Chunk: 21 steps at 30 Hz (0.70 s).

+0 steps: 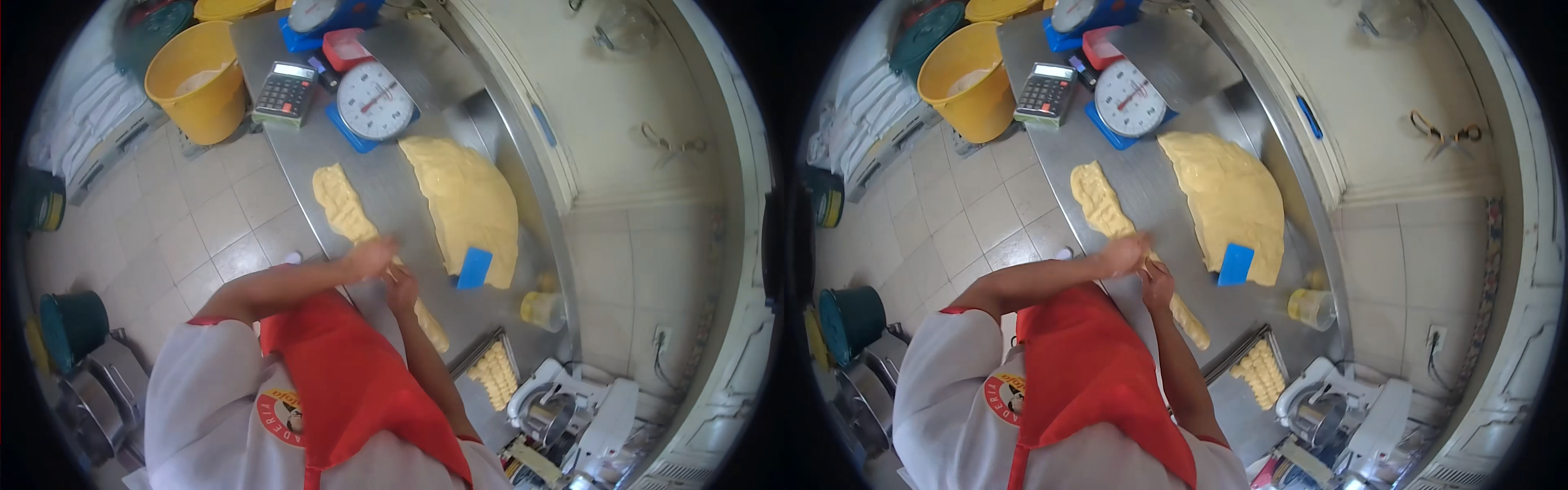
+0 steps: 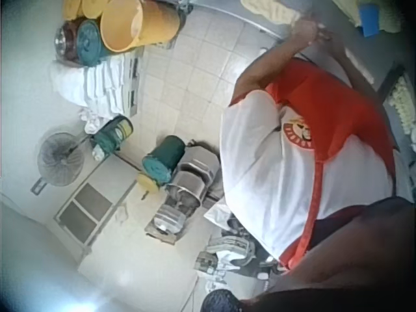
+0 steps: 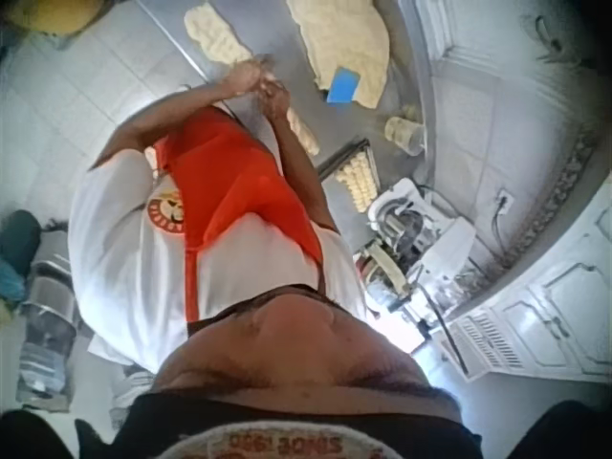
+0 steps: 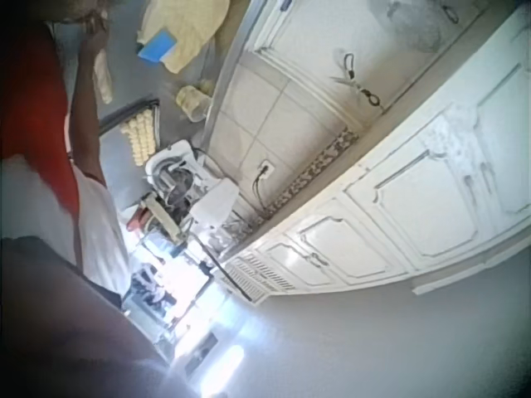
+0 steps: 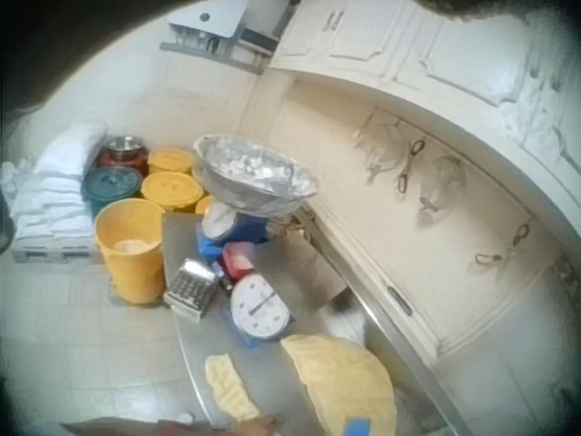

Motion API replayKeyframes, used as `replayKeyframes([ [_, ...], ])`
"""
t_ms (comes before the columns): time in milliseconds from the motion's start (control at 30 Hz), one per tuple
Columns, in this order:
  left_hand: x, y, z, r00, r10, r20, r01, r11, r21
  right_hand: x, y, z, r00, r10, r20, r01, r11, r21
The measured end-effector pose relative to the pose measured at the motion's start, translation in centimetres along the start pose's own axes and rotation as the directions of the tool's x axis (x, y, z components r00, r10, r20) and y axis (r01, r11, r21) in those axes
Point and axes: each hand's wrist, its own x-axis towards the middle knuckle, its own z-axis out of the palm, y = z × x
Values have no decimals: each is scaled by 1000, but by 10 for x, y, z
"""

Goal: The person shapes bread rolls by hand and places them onto a metal tray. The person periodically uses a blue scraper to cut portions of dough from a larger mass on a stainless steel work surface.

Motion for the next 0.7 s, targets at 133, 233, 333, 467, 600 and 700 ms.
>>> replayKeyframes([
  [133, 0, -27, -13, 964, -82, 254, 107, 990, -87, 16, -9, 15, 996, -75, -41, 68, 987, -142],
  [233, 10, -47, -20, 996, -64, 61, 67, 997, -45, 31, -18, 26, 995, -25, -95, 19, 998, -62],
  [333, 16, -68, -31, 996, -3, 84, 6, 999, -43, 51, -29, 31, 992, 113, 53, -102, 977, -186],
  [467, 23, -82, -42, 966, -162, 203, 193, 971, -143, 67, -43, 36, 992, -76, -101, 74, 997, -16],
  [600, 24, -92, -58, 973, 56, -223, -68, 996, -49, 84, -53, 40, 983, 149, 108, -132, 980, -152],
  [700, 28, -98, -70, 988, -23, 153, 51, 982, -180, 102, -57, 44, 979, -85, -185, 48, 979, -197],
])
